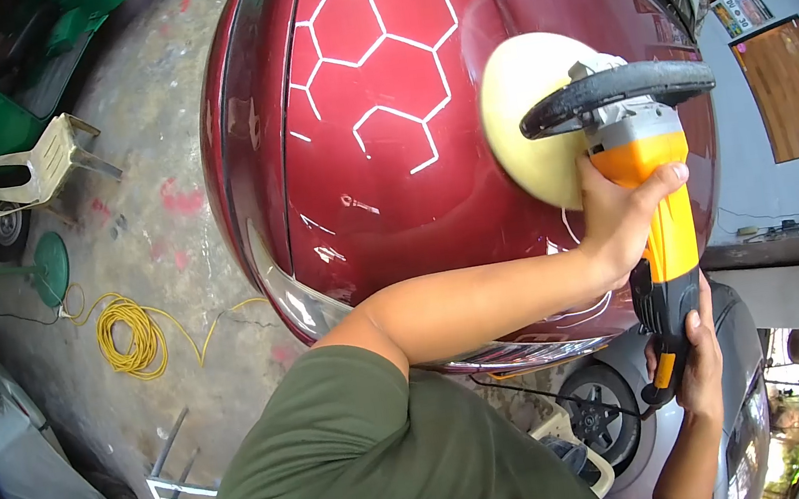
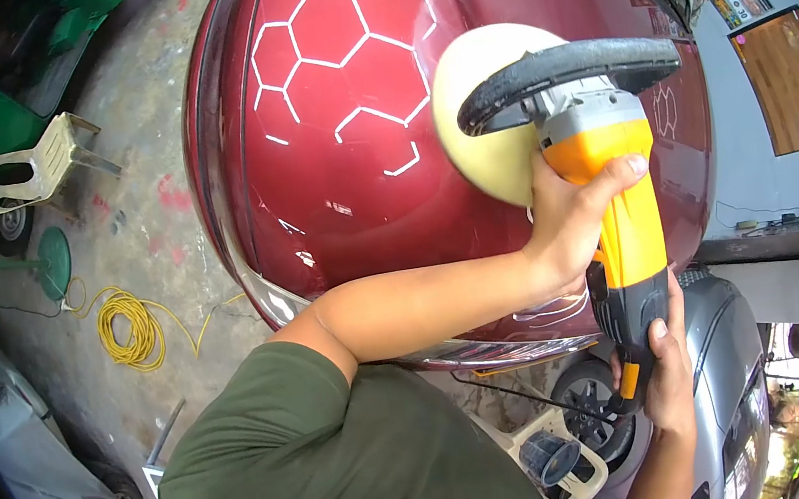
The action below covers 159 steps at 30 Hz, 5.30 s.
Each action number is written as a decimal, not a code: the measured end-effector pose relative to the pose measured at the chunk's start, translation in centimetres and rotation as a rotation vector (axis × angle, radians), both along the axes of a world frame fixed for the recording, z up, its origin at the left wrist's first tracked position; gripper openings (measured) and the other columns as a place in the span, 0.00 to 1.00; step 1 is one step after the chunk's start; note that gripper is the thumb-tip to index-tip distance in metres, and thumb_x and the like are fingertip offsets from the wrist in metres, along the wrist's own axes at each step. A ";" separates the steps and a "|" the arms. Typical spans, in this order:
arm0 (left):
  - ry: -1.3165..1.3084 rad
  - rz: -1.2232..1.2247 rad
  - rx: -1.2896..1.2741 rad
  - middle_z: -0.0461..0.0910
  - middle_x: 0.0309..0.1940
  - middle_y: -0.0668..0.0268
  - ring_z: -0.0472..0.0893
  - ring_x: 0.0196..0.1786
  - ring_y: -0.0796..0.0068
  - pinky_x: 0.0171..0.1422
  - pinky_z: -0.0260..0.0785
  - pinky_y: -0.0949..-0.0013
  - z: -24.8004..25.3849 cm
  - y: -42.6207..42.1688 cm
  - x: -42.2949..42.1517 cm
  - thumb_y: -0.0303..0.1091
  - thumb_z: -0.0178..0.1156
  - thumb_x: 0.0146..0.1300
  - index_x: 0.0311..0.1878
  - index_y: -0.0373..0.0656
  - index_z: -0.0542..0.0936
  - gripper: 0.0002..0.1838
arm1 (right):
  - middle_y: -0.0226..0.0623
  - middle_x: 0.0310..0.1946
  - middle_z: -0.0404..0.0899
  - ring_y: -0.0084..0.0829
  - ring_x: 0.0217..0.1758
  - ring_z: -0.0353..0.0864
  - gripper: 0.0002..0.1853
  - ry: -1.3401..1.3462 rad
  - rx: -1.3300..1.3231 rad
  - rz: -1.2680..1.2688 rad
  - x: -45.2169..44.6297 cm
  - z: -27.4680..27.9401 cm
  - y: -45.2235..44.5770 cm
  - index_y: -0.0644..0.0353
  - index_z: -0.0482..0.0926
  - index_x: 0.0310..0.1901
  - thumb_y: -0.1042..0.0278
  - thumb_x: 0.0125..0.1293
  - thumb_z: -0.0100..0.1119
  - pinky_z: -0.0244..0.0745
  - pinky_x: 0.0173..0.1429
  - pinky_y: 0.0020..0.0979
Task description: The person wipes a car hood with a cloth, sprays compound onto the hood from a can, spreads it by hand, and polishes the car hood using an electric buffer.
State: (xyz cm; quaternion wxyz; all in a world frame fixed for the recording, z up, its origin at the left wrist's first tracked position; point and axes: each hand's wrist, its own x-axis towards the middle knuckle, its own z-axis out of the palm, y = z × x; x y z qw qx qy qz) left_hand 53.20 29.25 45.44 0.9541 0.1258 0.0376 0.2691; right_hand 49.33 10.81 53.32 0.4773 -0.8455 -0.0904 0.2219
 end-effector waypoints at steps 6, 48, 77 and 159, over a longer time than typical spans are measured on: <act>-0.025 0.014 -0.004 0.78 0.48 0.56 0.85 0.44 0.67 0.49 0.83 0.62 0.3 1.9 1.6 0.39 0.79 0.58 0.60 0.38 0.61 0.38 | 0.44 0.43 0.81 0.30 0.20 0.77 0.50 -0.009 0.062 0.082 2.0 0.1 1.8 0.46 0.46 0.86 0.31 0.73 0.54 0.73 0.21 0.29; -0.025 0.010 -0.045 0.83 0.46 0.64 0.85 0.46 0.74 0.54 0.81 0.66 -0.2 -2.0 -2.6 0.36 0.76 0.63 0.59 0.38 0.76 0.26 | 0.54 0.76 0.69 0.46 0.78 0.73 0.65 -0.074 0.320 0.118 1.5 -0.7 3.2 0.71 0.55 0.82 0.50 0.45 0.77 0.63 0.83 0.42; -0.091 0.063 0.073 0.85 0.40 0.64 0.88 0.40 0.74 0.47 0.83 0.67 0.8 6.1 4.4 0.39 0.73 0.65 0.51 0.40 0.82 0.17 | 0.58 0.73 0.73 0.45 0.70 0.82 0.54 -0.029 0.456 0.186 8.9 -0.5 10.3 0.70 0.57 0.82 0.62 0.55 0.70 0.77 0.74 0.39; -0.104 0.039 0.123 0.85 0.43 0.65 0.86 0.43 0.75 0.49 0.81 0.67 -1.7 1.6 -1.0 0.38 0.74 0.65 0.54 0.38 0.81 0.20 | 0.70 0.63 0.74 0.53 0.45 0.91 0.66 0.065 0.566 0.117 0.1 -4.6 2.9 0.63 0.38 0.85 0.44 0.59 0.75 0.94 0.34 0.38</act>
